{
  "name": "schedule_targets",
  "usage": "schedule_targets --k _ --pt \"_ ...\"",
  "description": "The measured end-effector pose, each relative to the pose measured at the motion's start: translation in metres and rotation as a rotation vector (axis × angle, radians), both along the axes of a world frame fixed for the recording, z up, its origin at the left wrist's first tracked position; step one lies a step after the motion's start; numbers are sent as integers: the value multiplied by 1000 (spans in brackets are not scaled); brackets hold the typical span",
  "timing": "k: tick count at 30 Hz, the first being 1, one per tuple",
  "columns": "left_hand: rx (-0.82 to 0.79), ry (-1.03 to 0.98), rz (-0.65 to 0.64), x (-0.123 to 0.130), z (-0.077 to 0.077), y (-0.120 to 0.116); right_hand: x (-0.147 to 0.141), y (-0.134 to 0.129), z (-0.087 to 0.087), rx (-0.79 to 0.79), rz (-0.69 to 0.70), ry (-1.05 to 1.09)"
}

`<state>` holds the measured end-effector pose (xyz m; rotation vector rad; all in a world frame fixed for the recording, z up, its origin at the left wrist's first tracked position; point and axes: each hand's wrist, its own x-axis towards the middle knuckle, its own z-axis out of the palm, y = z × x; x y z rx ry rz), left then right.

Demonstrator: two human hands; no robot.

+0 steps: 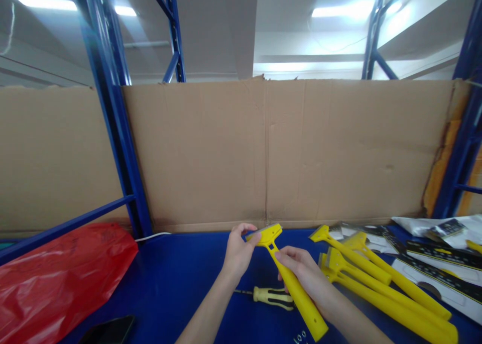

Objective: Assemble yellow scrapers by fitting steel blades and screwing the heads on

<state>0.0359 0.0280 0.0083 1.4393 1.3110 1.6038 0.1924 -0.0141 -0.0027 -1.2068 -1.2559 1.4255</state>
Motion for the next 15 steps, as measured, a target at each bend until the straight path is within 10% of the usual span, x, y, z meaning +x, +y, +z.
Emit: schedule_targets --k 15 --pt "-242 -226 -153 6 14 -10 -1 -2 0 8 33 69"
